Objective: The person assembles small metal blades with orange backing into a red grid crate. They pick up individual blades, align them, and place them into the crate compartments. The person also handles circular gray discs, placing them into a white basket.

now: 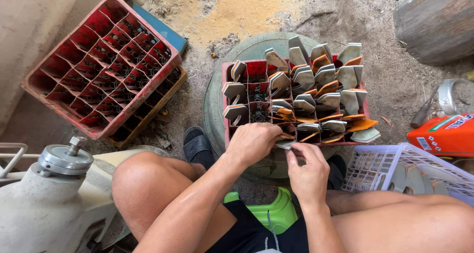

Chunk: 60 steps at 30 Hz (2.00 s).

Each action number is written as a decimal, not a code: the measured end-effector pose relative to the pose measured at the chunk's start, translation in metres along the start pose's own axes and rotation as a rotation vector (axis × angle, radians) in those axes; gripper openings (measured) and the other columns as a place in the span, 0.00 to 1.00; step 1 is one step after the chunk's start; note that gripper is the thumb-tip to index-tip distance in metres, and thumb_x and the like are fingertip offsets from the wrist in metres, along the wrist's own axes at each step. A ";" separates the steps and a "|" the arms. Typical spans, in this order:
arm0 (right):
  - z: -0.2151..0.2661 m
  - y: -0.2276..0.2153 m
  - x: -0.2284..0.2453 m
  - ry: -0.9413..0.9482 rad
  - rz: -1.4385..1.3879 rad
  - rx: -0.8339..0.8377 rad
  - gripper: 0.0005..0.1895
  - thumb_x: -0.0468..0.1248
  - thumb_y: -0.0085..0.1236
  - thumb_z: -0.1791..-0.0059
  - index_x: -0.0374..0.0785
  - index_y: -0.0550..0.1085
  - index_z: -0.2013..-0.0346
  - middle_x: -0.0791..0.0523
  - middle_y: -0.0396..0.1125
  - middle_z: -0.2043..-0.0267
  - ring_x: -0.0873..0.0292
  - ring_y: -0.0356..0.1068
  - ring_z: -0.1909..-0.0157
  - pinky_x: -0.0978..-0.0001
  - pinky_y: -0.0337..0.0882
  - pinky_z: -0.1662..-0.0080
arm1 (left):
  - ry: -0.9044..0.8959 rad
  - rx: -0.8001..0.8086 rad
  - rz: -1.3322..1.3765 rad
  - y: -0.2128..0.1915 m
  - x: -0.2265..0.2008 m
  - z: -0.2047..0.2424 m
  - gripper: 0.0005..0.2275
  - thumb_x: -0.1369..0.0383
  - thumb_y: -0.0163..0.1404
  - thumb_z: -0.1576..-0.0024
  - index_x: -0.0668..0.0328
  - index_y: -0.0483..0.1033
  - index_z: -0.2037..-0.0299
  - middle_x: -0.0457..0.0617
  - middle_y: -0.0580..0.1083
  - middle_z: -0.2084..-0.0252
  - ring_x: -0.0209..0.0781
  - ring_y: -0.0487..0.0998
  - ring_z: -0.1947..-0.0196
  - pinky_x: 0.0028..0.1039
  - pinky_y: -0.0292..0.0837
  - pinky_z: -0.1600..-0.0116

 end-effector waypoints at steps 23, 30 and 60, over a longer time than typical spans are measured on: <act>-0.006 0.005 0.051 -0.383 -0.052 -0.226 0.29 0.25 0.69 0.59 0.35 0.73 0.44 0.49 0.66 0.47 0.53 0.71 0.51 0.64 0.74 0.49 | 0.106 -0.257 0.228 -0.037 -0.015 0.000 0.06 0.72 0.54 0.42 0.62 0.77 0.56 0.55 0.76 0.59 0.58 0.79 0.58 0.43 0.74 0.56; -0.011 0.018 0.043 -0.360 0.013 -0.244 0.29 0.26 0.71 0.59 0.35 0.74 0.44 0.49 0.66 0.45 0.49 0.69 0.43 0.58 0.72 0.43 | 0.037 -0.341 0.300 -0.040 -0.007 -0.007 0.06 0.73 0.55 0.43 0.63 0.78 0.58 0.57 0.77 0.60 0.59 0.79 0.58 0.42 0.75 0.55; -0.019 -0.036 0.075 -0.463 -0.537 -0.189 0.30 0.28 0.67 0.50 0.36 0.68 0.34 0.45 0.68 0.35 0.47 0.71 0.36 0.53 0.72 0.35 | 0.208 -0.308 0.645 -0.116 -0.044 0.035 0.14 0.68 0.59 0.40 0.68 0.76 0.48 0.53 0.78 0.48 0.42 0.81 0.48 0.31 0.79 0.42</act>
Point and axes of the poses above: each hand's wrist, its own z-axis away from the middle knuckle, its own y-axis out of the palm, x = y × z, the point moved 7 cm from there along -z, towards the middle knuckle
